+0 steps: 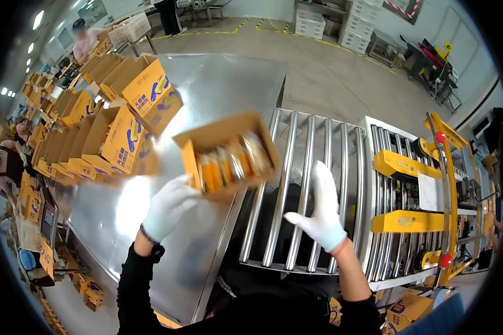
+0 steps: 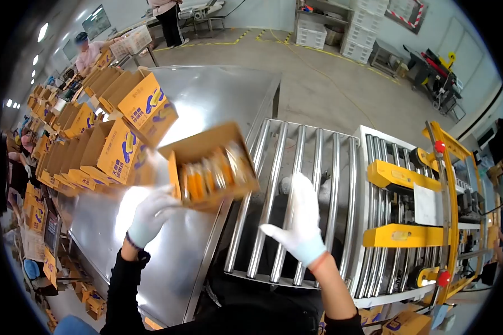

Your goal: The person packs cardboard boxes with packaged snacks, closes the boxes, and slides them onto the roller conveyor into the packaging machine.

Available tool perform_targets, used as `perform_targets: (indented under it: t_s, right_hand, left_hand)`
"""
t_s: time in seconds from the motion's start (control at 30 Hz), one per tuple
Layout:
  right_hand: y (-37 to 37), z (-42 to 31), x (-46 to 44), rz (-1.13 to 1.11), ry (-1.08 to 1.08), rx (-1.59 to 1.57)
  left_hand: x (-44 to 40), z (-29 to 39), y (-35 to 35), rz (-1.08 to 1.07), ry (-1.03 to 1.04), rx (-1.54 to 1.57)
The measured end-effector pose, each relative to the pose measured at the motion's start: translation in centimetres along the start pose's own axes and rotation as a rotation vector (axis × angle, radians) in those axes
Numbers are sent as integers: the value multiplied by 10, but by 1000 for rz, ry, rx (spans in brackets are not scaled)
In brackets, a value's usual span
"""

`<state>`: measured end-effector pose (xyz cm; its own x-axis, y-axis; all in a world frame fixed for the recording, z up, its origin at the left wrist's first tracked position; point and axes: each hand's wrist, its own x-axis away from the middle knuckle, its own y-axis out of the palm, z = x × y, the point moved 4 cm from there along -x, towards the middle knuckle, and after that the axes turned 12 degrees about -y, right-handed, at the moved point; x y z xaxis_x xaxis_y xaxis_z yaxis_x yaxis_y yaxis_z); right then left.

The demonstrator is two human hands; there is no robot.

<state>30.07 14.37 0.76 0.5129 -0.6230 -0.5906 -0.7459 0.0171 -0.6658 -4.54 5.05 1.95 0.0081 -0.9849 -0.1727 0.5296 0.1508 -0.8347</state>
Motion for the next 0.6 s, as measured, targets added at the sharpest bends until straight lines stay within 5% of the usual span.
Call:
perform_targets:
  t_s: [0.07,0.1,0.13,0.2,0.27,0.33,0.4,0.47,0.53,0.57,0.6]
  right_hand:
    - [23,-14,-4,-472,-126,252]
    - [30,-23,4,-630,-258,245]
    - [39,-20,20,-639,-477,279]
    - [29,-18,22,-496,-362,-108]
    - [17,-7,17,-479,-94,-491]
    - [15,12,11,-372,206,-636]
    - [2,2,-13,-328,-160,13]
    - [-12,-10,-35,-196,-131,287]
    - [-11,-13,-34,-136,-117,410]
    - [-3,-13,-20,-143,-75,376]
    - [2,-15,-7,-148,-39,343]
  left_hand:
    - [16,9,12,-78,-59,324]
    - [20,15,18,-146,-124,641]
    - [16,27,20,-153,-122,646]
    - [-11,55,25,-305,-314,538]
    - [-47,49,49,-374,-289,474]
    - [-83,51,73,-61,139,39]
    - [-92,66,88,16,123,-59]
    - [-96,69,100,103,107,-161]
    - [-79,40,109,366,-184,234]
    - [-69,15,130,301,-341,564]
    - [-71,2,137,310,-337,557]
